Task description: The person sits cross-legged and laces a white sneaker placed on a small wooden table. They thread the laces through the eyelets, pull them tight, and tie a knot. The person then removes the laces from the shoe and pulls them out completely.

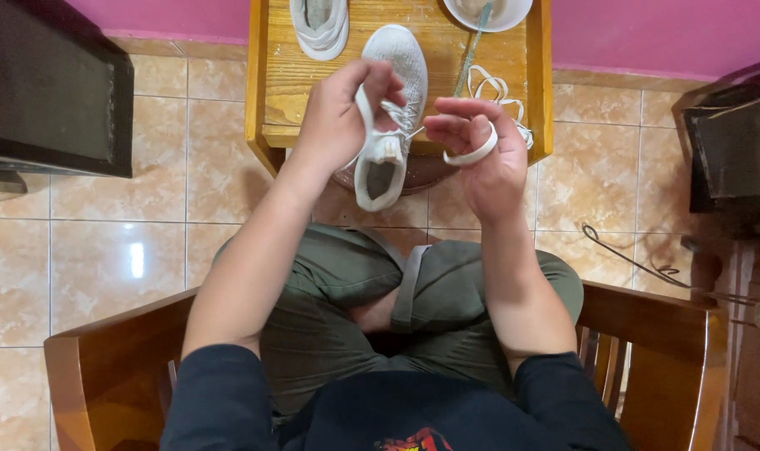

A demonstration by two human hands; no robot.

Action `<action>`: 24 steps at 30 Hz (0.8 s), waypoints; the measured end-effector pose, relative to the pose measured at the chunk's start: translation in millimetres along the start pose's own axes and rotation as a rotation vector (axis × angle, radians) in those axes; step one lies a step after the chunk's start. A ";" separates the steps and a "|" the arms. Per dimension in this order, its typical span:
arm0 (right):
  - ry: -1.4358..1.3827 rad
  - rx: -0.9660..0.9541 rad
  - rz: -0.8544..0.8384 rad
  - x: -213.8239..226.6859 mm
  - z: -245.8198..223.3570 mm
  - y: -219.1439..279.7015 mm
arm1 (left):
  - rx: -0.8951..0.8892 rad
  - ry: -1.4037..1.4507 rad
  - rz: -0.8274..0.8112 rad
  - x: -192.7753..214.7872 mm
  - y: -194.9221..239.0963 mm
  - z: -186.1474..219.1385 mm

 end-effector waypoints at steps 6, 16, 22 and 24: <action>0.126 0.094 -0.027 1.0 -1.4 4.6 | -0.298 -0.361 -0.139 -30.6 -33.3 46.3; 0.765 0.242 -0.352 -81.5 82.7 -71.3 | -0.312 -0.954 -0.578 -149.2 -97.8 6.5; 0.995 0.459 -0.468 -141.2 152.0 -75.5 | -0.153 -1.016 -0.765 -182.4 -82.3 -49.9; 1.174 0.415 -0.425 -144.2 181.4 -73.8 | -0.325 -1.024 -0.732 -190.8 -78.9 -62.8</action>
Point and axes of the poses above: each hand's wrist, its own y-axis away from the middle knuckle, its own x-axis out of the back of the hand, z = x × y, the point moved 8 cm from there along -y, towards the middle knuckle, and after that the axes turned 11 degrees about -x, right-handed, at the moved point
